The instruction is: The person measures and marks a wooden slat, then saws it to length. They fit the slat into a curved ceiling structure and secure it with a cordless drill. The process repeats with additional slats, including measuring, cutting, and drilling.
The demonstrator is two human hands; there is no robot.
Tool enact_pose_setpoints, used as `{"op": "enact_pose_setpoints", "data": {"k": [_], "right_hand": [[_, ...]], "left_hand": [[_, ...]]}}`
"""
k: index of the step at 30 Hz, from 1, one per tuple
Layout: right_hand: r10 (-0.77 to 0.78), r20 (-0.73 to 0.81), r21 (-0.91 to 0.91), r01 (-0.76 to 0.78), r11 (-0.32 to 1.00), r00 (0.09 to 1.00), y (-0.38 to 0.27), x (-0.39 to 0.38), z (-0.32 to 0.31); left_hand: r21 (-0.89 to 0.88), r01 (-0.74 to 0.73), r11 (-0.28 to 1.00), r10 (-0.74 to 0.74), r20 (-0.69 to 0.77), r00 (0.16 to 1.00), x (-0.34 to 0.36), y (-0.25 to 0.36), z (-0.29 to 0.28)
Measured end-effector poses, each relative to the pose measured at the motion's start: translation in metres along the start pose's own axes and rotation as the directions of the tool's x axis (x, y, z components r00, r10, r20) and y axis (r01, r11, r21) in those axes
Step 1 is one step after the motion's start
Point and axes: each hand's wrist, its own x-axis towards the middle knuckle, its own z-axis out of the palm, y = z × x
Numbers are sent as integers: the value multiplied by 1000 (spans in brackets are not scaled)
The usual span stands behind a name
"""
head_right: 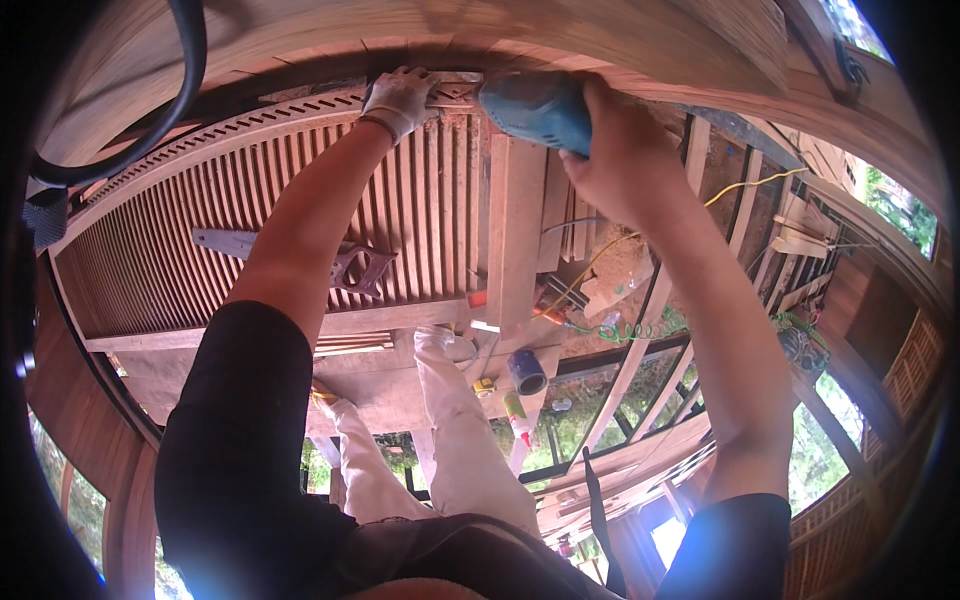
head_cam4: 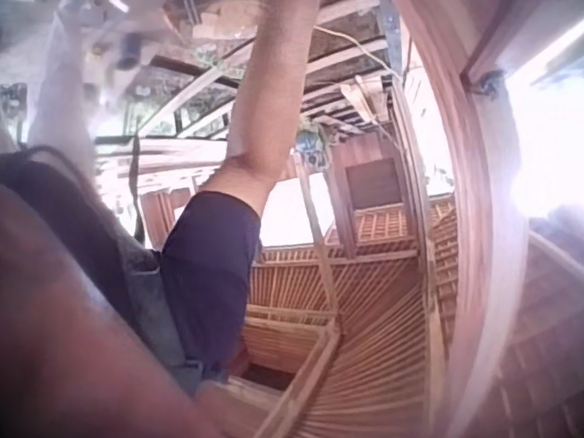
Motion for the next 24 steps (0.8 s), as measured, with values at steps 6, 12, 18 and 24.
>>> {"op": "enact_pose_setpoints", "data": {"k": [6, 12, 18, 24], "right_hand": [[-56, 37, -56, 58, 997, 998, 8, 38, -28], [-27, 25, 43, 26, 999, 999, -4, 11, -11], [-59, 101, -183, 77, 980, 993, -21, 38, -32], [-3, 50, -50, 6, 999, 999, 2, 31, -16]], "left_hand": [[-1, -19, 1000, 19, -41, 999, 3, 6, -3], [-18, 11, 1000, -11, 8, 1000, -2, -2, -8], [-13, 4, 1000, -3, 27, 1000, 3, 1, -8], [-5, -4, 1000, 5, 75, 997, 2, 2, -9]]}}
